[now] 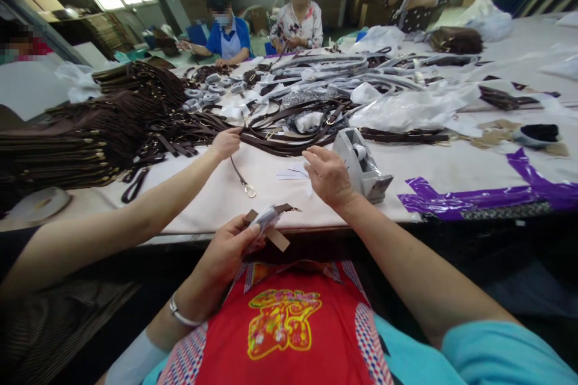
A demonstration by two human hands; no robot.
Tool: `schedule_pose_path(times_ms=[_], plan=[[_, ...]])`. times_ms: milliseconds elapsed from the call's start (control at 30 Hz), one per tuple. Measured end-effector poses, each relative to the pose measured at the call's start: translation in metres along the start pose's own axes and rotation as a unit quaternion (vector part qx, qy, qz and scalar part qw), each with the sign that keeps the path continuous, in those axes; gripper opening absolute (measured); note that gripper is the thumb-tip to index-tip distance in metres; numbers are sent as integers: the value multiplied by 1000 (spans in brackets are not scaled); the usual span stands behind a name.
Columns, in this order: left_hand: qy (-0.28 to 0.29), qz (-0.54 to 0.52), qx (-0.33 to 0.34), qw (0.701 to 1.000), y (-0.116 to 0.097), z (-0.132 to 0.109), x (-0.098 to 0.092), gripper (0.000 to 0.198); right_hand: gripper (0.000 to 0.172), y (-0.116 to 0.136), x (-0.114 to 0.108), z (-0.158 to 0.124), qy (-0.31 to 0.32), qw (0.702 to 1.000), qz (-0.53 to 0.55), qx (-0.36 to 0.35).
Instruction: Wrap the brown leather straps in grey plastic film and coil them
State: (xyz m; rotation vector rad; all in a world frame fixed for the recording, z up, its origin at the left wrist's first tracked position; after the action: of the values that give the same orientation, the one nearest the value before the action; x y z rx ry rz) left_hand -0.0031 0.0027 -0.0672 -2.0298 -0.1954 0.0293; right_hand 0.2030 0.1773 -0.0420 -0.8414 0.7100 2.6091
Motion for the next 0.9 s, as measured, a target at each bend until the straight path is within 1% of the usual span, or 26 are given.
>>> schedule_pose_path(times_ms=[67,133,200,233,267,333,400,467,500,567,600,667,733,833,867,900], plan=[[12,-125,-64,990,-1,2,-5,29,30,7,3,-17,34,998,14,-46],[26,-192,-104,976,-2,4,-9,31,35,26,7,-37,79,988,33,-127],[44,-218,-124,967,-2,6,-10,33,36,49,9,-54,123,969,54,-207],[53,-222,-129,965,-2,7,-10,33,34,59,9,-59,138,960,66,-233],[60,-219,-131,965,-1,8,-8,33,31,68,9,-61,150,954,79,-246],[61,-194,-123,971,2,9,-3,32,25,81,6,-57,160,950,111,-244],[48,-114,-89,988,3,8,2,29,21,88,2,-47,158,955,138,-208],[29,23,-30,999,0,4,8,28,19,91,1,-37,150,963,158,-158],[23,99,6,995,-3,1,10,28,19,91,1,-34,147,966,167,-133],[15,233,81,969,-9,-4,13,27,17,91,5,-33,149,964,202,-83],[12,284,113,952,-12,-6,14,25,16,91,8,-34,160,958,233,-55],[10,361,157,919,-14,-10,14,19,14,90,15,-40,197,930,309,18],[13,410,172,896,-12,-12,13,15,10,89,21,-49,234,896,362,105],[23,443,184,877,-7,-15,14,16,3,89,24,-59,255,863,376,224],[27,445,192,874,-7,-16,15,14,1,89,24,-61,253,855,375,253],[32,446,200,872,-7,-17,16,10,2,89,24,-63,249,850,375,275]])
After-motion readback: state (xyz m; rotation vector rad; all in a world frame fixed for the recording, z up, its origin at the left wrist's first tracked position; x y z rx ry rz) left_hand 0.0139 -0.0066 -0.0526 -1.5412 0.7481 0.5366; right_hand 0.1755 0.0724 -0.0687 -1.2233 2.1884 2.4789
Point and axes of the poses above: each hand's wrist, its own z-axis towards the middle knuckle, its own x-axis out of the palm, y = z × x, the point moved 2 cm from there along z, towards the middle knuckle, and after that the axes turned 10 degrees about -x, right-handed, at the moved point
